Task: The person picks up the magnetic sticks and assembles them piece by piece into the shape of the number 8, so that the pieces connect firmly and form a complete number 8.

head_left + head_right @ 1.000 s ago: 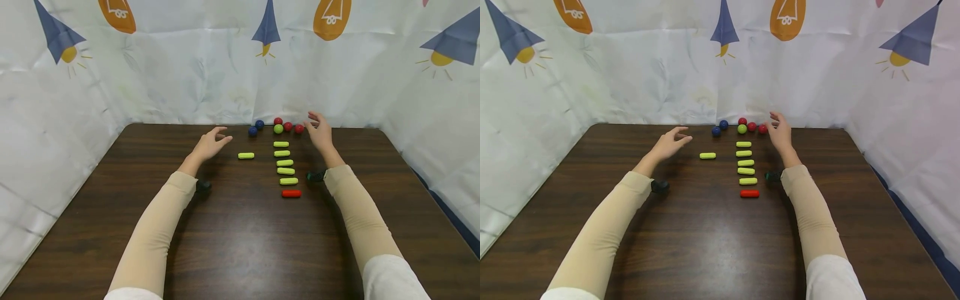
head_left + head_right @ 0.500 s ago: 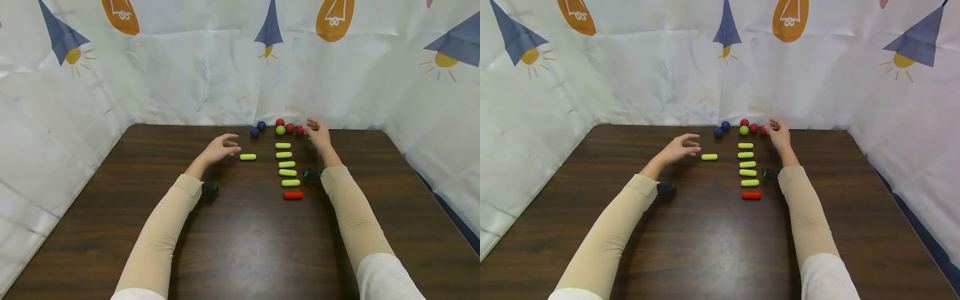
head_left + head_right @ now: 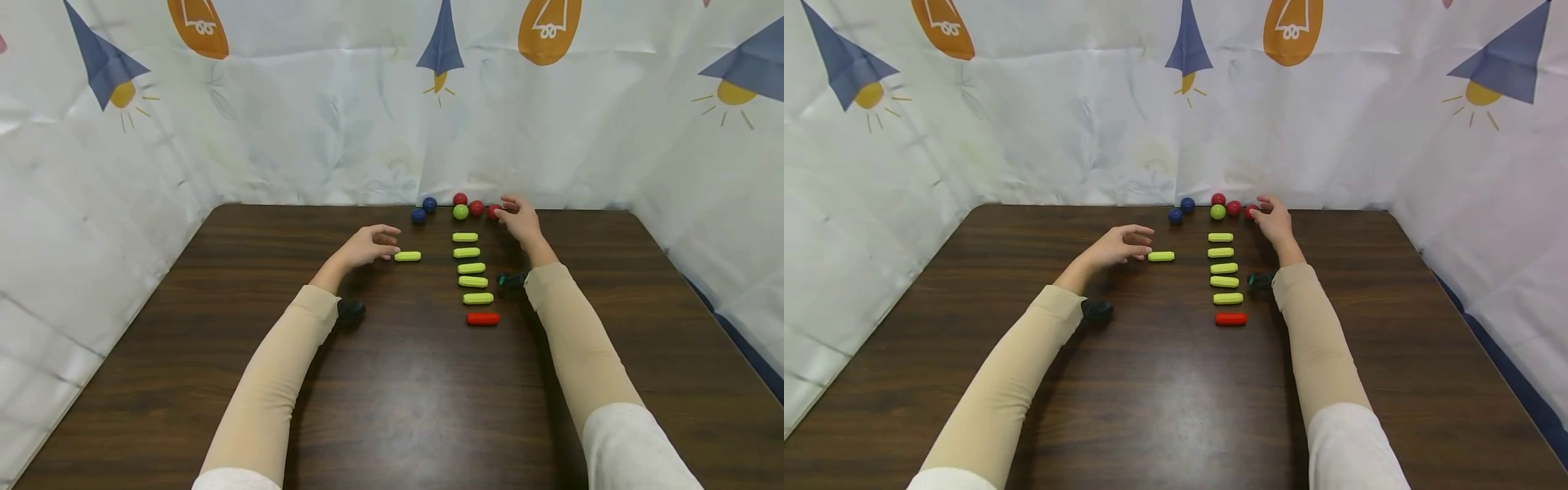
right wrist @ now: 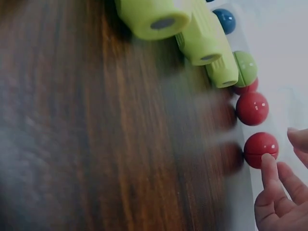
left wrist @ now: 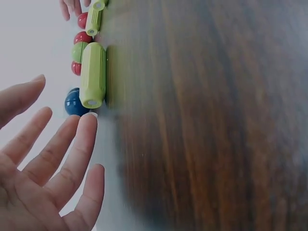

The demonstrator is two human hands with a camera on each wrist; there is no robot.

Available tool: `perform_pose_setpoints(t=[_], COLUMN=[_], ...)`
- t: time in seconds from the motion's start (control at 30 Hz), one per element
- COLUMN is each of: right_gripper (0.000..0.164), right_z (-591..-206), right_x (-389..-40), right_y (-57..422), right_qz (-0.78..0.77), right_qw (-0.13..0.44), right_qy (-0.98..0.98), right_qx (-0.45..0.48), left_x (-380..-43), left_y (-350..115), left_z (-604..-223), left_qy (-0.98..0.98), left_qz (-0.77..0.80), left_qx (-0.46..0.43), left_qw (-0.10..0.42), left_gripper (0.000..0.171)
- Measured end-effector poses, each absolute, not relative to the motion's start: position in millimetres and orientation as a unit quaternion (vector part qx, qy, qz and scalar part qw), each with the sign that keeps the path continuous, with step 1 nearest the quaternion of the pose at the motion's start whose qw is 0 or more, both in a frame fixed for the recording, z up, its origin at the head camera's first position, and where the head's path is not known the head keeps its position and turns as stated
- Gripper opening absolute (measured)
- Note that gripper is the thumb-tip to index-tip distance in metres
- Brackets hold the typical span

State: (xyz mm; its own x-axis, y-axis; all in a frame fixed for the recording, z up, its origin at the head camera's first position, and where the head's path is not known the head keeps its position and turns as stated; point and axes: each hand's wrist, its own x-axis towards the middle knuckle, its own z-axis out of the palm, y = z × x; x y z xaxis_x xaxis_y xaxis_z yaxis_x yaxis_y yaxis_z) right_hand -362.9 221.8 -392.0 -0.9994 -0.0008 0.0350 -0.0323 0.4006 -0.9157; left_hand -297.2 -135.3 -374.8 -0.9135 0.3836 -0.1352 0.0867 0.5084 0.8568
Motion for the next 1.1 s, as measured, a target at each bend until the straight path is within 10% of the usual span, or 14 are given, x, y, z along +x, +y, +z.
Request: perform_pose_setpoints(t=[1.1], right_gripper=[0.053], right_z=[-398.2], right_x=[-385.2], right_y=[219.5], right_qz=[0.445], right_qw=[-0.020], right_qy=[-0.895], right_qx=[0.008], left_x=[-309.7], left_y=[-118.0], left_z=[-386.5], left_qy=[0.873], left_qz=[0.453], left_qx=[0.091], left_qw=[0.157], left_gripper=[0.037])
